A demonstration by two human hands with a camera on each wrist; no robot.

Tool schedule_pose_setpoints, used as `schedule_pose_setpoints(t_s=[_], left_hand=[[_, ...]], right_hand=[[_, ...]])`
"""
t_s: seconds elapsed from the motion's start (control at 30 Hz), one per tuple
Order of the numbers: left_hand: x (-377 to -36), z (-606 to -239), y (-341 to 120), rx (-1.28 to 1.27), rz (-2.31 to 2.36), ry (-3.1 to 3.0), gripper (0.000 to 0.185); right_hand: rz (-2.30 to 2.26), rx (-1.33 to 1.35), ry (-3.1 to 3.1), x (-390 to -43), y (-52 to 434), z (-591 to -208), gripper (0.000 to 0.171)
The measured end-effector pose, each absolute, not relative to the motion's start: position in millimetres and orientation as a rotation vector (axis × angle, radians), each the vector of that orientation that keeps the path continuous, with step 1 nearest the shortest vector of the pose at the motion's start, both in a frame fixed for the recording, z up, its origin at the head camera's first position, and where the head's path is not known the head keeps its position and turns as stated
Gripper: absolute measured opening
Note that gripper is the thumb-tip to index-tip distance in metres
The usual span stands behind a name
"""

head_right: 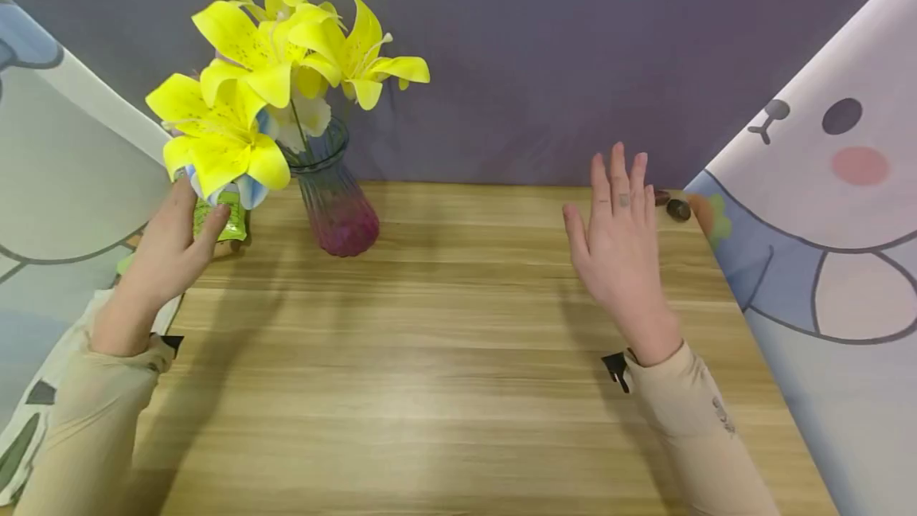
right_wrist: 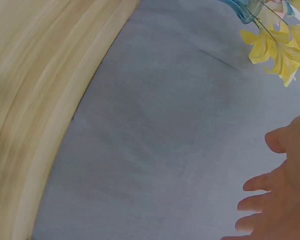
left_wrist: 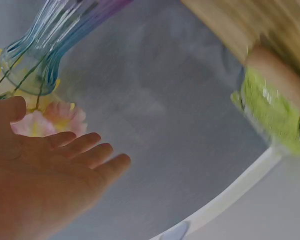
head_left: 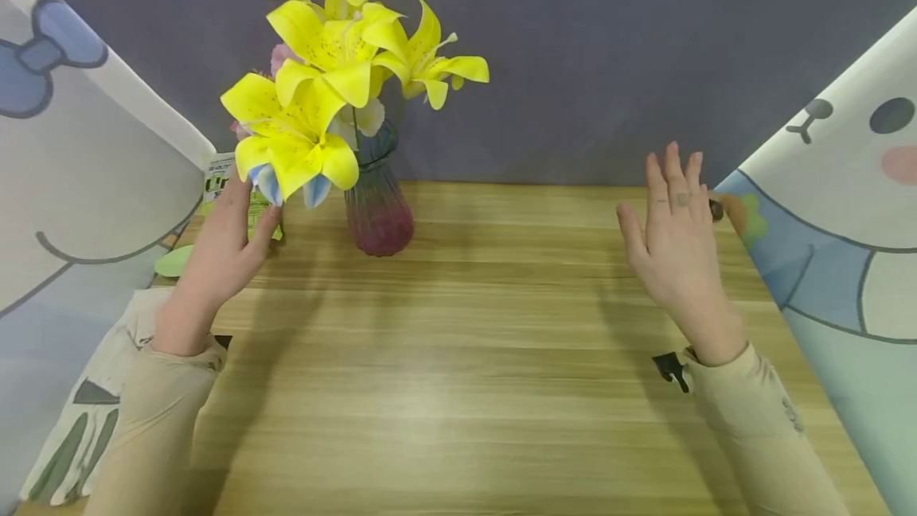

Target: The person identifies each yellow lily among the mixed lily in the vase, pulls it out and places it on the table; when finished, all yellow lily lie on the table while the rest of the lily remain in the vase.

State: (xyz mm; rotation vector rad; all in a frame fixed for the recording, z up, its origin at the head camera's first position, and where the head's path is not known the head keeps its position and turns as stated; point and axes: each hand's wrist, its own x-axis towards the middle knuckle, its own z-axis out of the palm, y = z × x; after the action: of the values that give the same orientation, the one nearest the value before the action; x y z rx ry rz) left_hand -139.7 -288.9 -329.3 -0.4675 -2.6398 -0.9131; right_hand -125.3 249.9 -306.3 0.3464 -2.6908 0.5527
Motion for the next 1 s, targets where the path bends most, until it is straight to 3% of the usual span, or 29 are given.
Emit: schedule_pose_setpoints(t_s=[0.13,0.3,0.6,0.9,1.0], left_hand=[[-148,-343,-274,-0.483,-1.187,-2.575,0.062],[-161,-360,-246,-0.485,-1.486,-2.477,0.070],[-180,-370,-203,-0.401,-1.696,-2.308,0.088],[-184,-377,-188,-0.302,-1.523,-2.283,0.068],[-184,-377,-188,-0.285,-1.500,-2.288,0.069]], right_hand=[[0.736,0.447,-2.597,-130,237,-319,0.064],[1.160,0.594,-2.411,-140,206,-335,0.044],[1.872,0.813,-2.055,-155,118,-322,0.025],[2.142,0.878,-1.840,-189,34,-301,0.021],[2.134,0.856,-1.796,-199,15,-293,0.022]])
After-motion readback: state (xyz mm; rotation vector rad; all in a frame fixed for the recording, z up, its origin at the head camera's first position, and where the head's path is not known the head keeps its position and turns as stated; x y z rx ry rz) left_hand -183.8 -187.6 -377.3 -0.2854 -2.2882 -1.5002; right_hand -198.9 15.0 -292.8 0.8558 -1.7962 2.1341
